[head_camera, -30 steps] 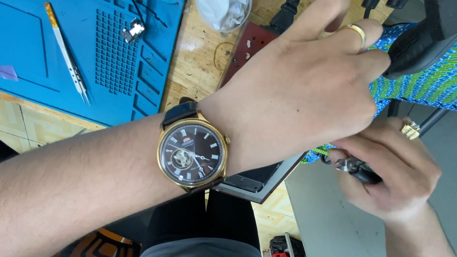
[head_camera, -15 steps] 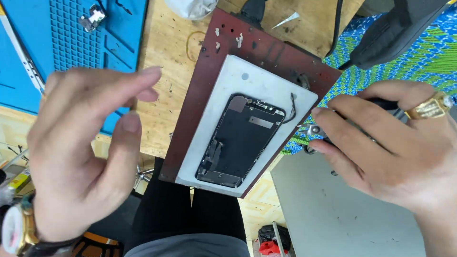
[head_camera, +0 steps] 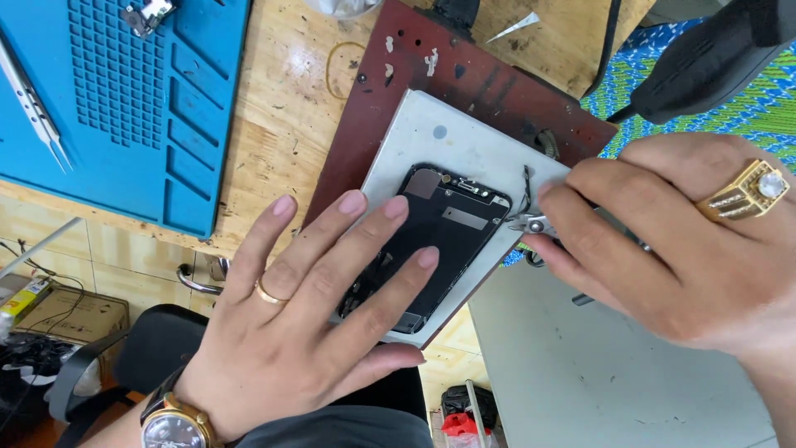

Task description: Removing the front camera assembly and ribbon cables from a mobile phone screen using small pliers.

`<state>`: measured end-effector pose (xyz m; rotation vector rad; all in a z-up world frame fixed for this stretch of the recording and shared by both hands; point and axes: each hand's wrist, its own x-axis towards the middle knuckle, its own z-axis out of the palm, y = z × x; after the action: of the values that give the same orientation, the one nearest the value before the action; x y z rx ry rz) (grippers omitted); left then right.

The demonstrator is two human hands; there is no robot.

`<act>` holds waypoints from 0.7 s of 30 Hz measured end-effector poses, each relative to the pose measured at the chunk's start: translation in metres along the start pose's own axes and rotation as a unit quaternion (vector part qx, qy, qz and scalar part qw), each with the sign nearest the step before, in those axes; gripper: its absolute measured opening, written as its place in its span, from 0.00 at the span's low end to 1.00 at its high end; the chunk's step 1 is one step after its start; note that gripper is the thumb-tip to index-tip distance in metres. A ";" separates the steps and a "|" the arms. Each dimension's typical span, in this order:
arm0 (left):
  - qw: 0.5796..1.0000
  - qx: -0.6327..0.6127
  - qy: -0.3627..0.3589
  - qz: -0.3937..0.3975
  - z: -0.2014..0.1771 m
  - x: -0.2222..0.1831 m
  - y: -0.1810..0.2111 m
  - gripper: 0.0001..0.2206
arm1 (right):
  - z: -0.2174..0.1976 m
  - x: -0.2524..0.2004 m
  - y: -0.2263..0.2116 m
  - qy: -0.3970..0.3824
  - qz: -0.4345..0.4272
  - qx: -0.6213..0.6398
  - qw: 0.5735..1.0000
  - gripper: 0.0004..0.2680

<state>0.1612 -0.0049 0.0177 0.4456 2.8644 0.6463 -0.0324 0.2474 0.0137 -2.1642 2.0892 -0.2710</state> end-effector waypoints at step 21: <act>1.000 0.004 0.030 0.007 -0.003 0.020 0.003 0.26 | 0.004 0.012 -0.001 0.011 -0.061 -0.084 0.995 0.09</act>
<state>0.1429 0.0030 0.0194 0.4548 2.9244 0.6618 -0.0306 0.2352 0.0105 -2.3998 2.0630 -0.1351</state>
